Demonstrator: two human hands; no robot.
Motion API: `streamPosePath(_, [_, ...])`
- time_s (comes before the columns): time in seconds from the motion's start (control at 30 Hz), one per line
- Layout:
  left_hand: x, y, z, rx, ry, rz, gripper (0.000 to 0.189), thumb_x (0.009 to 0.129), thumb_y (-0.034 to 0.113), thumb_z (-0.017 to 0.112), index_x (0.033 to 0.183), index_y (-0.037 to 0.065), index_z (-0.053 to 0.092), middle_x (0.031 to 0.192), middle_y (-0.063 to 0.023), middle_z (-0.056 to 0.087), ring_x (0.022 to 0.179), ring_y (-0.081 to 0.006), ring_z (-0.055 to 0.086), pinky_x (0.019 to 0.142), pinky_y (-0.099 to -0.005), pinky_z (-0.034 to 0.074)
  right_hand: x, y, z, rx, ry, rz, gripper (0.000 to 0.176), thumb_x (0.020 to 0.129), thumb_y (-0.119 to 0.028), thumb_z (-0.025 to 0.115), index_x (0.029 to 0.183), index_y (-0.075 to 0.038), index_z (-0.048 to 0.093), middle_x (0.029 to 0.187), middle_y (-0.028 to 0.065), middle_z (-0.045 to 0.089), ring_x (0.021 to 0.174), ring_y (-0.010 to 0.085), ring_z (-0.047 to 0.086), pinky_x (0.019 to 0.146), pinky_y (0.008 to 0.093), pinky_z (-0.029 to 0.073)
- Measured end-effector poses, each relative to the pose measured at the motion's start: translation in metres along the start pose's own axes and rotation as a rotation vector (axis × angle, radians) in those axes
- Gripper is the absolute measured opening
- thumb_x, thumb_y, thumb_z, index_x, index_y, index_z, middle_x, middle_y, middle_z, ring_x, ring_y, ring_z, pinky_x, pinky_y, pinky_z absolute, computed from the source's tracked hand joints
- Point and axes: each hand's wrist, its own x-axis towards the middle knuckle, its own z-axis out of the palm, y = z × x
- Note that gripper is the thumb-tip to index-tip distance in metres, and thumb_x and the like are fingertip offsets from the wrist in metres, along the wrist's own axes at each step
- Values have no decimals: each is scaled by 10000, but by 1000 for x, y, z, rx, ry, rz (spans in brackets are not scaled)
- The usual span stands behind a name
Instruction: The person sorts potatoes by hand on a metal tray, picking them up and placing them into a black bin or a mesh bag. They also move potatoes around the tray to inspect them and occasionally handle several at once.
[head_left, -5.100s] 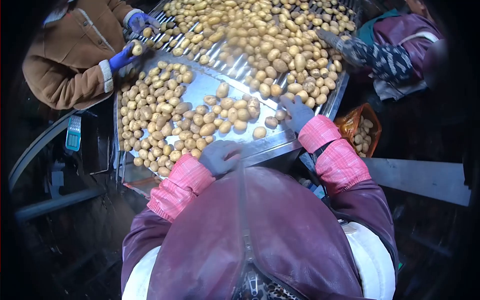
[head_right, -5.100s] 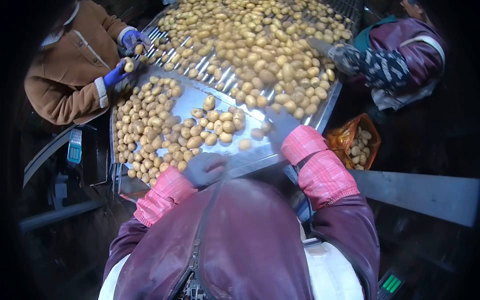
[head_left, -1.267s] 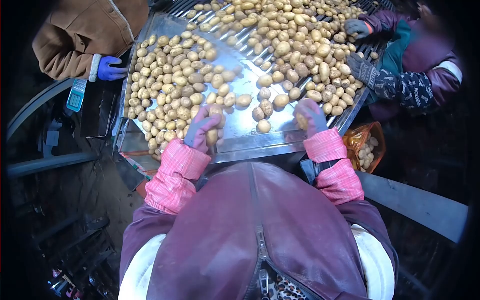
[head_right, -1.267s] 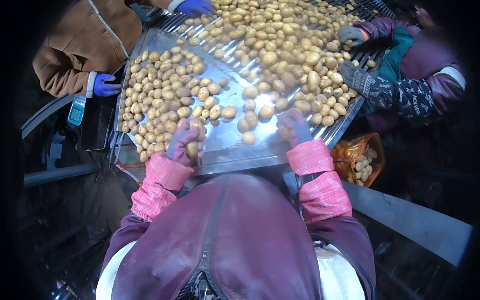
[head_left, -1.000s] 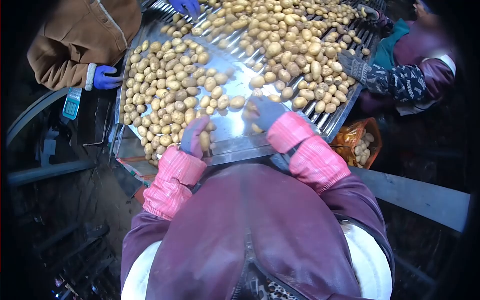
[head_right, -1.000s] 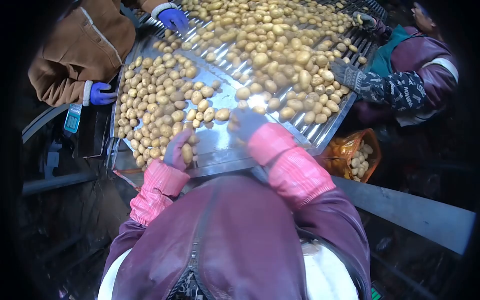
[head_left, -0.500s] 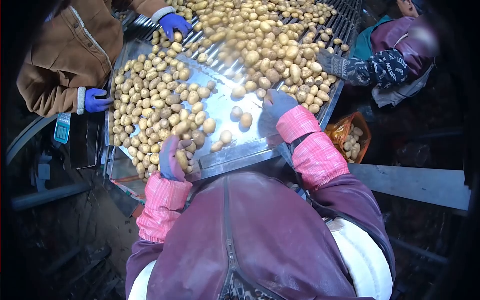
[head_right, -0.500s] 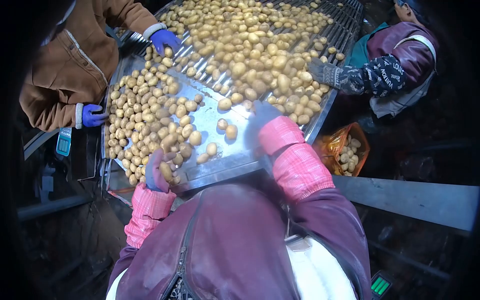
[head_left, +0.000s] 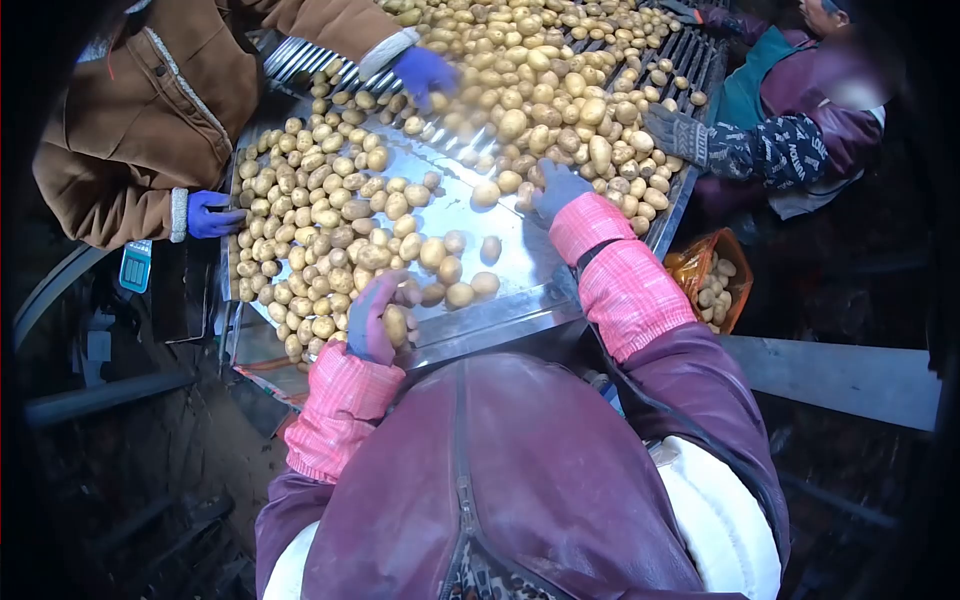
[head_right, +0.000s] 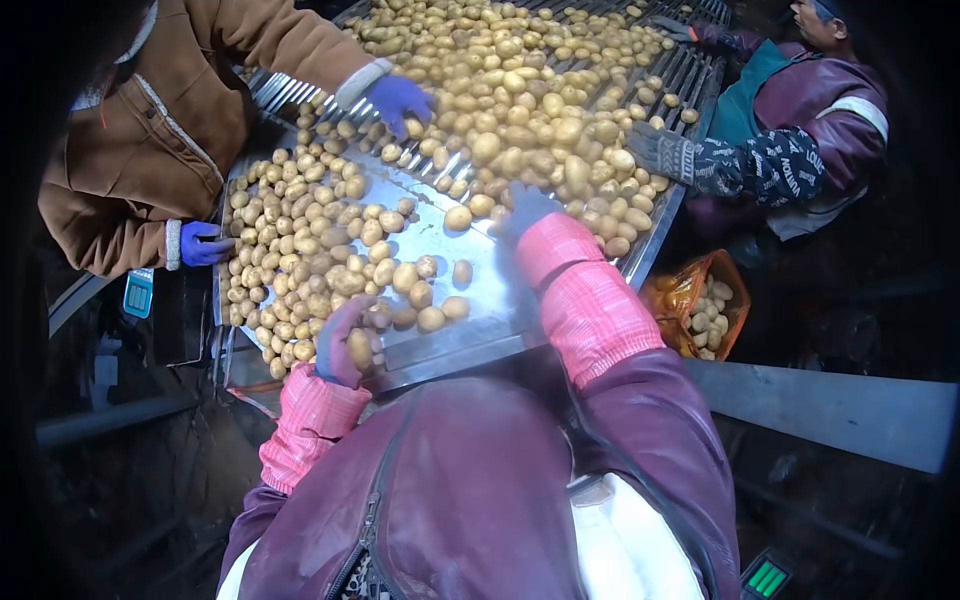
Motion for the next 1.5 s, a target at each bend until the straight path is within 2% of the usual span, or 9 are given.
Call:
streamPosePath(0.3, [18, -5, 13, 104, -182, -35, 415, 1001, 326, 459, 1275, 27, 545, 972, -79, 622, 636, -123, 552, 531, -273, 465, 46, 6, 69, 187, 69, -146, 577, 827, -327, 685, 1335, -91, 547, 1163, 234, 651, 1075, 378, 639, 926, 416, 509])
streamPosePath(0.63, [63, -23, 20, -310, -225, -226, 442, 975, 400, 515, 1267, 70, 553, 933, -81, 654, 599, -148, 552, 466, -271, 436, -94, -67, -6, 736, -351, -308, 409, 791, -351, 701, 1138, -136, 671, 1012, 140, 705, 943, 299, 681, 842, 393, 528])
streamPosePath(0.7, [64, -24, 17, -261, -176, -241, 429, 971, 367, 530, 1261, 54, 559, 912, -76, 644, 596, -149, 548, 465, -273, 436, -53, 8, 65, 980, 29, -296, 372, 814, -273, 677, 1163, -144, 664, 1001, 132, 699, 922, 270, 677, 812, 371, 530])
streamPosePath(0.73, [60, -19, 18, -255, -177, -236, 399, 969, 317, 537, 1251, 36, 559, 894, -72, 624, 616, -155, 554, 466, -279, 430, -63, 16, 20, 576, 213, -198, 322, 838, -169, 695, 1151, -95, 670, 1002, 113, 698, 840, 186, 663, 726, 338, 545])
streamPosePath(0.87, [59, -7, 18, -32, -55, -35, 319, 911, 295, 616, 1080, 27, 588, 901, -90, 613, 664, -172, 578, 537, -296, 467, -42, 112, 0, 90, 325, 155, 488, 845, -266, 640, 1300, -126, 532, 1227, 180, 553, 985, 347, 650, 869, 469, 526])
streamPosePath(1.0, [105, -7, 2, 322, -48, 238, 364, 880, 255, 690, 1124, 2, 595, 970, -134, 615, 766, -178, 599, 640, -303, 492, -59, 86, 1, -312, 175, -6, 505, 843, -273, 601, 1313, -143, 472, 1225, 154, 533, 1056, 364, 614, 868, 498, 521])
streamPosePath(1.1, [128, 9, 25, 1196, 4, 472, 477, 877, 338, 690, 1235, 40, 590, 1078, -174, 641, 925, -248, 644, 801, -352, 518, -68, 60, 13, -425, 157, -18, 502, 843, -278, 606, 1310, -154, 470, 1199, 153, 537, 1075, 375, 598, 860, 501, 518])
streamPosePath(1.3, [140, 29, 69, 1767, -274, 432, 484, 879, 368, 653, 1231, 39, 607, 1128, -182, 670, 1044, -340, 642, 859, -417, 528, -77, 22, 24, -21, 74, -247, 505, 876, -271, 603, 1348, -156, 467, 1216, 128, 559, 1079, 351, 603, 862, 455, 518])
streamPosePath(1.5, [173, -1, 1, 764, -234, 307, 322, 928, 295, 599, 1120, 44, 662, 986, -110, 678, 792, -204, 643, 685, -319, 521, -97, 43, 25, 265, 53, -290, 445, 877, -246, 622, 1301, -130, 555, 1147, 135, 623, 1005, 339, 642, 865, 414, 520])
